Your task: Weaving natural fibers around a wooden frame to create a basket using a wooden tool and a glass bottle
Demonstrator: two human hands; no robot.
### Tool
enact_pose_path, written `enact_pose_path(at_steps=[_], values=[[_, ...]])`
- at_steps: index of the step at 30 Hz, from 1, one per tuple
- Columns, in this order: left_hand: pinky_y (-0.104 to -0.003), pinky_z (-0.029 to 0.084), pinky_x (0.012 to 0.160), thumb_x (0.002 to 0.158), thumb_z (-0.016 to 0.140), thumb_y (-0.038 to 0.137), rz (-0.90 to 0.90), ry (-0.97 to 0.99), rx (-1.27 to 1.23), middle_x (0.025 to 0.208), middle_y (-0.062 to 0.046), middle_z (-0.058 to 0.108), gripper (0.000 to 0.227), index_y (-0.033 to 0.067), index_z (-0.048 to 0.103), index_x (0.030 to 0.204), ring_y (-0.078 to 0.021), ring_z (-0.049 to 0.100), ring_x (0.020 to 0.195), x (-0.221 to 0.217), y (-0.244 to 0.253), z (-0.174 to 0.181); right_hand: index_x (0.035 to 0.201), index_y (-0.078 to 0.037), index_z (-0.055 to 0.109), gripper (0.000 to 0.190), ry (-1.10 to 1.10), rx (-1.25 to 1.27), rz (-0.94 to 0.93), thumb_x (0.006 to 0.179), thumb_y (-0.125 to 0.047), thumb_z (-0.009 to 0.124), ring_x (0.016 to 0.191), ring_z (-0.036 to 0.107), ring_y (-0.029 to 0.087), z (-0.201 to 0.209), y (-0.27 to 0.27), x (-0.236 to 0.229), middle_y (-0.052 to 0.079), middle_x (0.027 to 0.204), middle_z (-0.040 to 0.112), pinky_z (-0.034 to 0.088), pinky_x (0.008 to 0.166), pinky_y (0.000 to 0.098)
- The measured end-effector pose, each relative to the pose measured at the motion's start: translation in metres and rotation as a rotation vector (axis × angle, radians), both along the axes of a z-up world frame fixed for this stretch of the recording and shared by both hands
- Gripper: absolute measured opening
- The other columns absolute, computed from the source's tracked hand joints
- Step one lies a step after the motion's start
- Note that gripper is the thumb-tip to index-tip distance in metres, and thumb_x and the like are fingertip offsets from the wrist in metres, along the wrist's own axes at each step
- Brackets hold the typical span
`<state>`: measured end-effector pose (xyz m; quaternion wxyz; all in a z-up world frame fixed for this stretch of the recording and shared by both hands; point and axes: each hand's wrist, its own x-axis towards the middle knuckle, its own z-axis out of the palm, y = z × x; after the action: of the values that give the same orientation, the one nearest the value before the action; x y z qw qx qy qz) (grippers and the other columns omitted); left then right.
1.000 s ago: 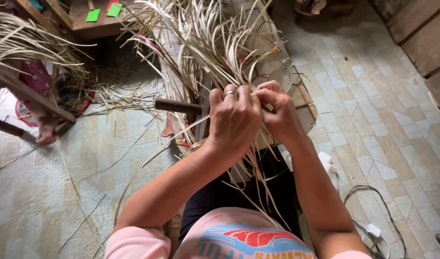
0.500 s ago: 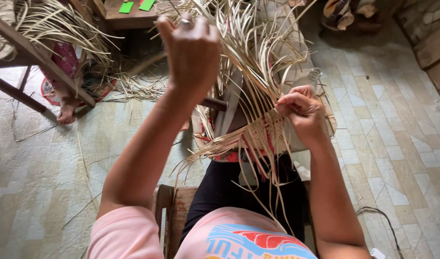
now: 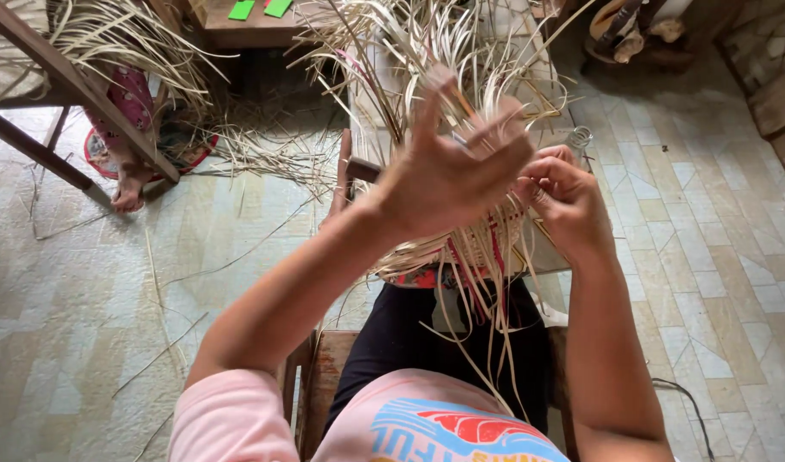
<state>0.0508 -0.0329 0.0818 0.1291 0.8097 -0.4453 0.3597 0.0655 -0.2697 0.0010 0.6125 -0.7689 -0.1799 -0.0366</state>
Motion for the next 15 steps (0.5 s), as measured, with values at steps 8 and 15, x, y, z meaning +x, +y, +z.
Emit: enact_pose_path(at_steps=[8, 15], values=[[-0.055, 0.034, 0.114, 0.098, 0.081, 0.012, 0.041, -0.455, -0.010, 0.085, 0.007, 0.075, 0.006, 0.0152, 0.077, 0.095, -0.0201, 0.069, 0.107, 0.020, -0.009, -0.037, 0.107, -0.001, 0.068, 0.013, -0.014, 0.106, 0.076, 0.096, 0.004, 0.068, 0.099, 0.056, 0.015, -0.013, -0.015, -0.003, 0.007, 0.111, 0.053, 0.055, 0.085, 0.0226], [-0.045, 0.022, 0.117, 0.105, 0.074, 0.012, 0.420, -0.429, -0.305, 0.057, 0.013, 0.066, 0.018, 0.0194, 0.081, 0.089, -0.0251, 0.080, 0.096, 0.038, 0.084, -0.021, 0.105, -0.004, 0.072, 0.015, -0.117, 0.018, 0.098, 0.094, 0.007, 0.071, 0.097, 0.064, 0.013, -0.033, -0.020, -0.002, 0.007, 0.112, 0.057, 0.059, 0.091, 0.0226]])
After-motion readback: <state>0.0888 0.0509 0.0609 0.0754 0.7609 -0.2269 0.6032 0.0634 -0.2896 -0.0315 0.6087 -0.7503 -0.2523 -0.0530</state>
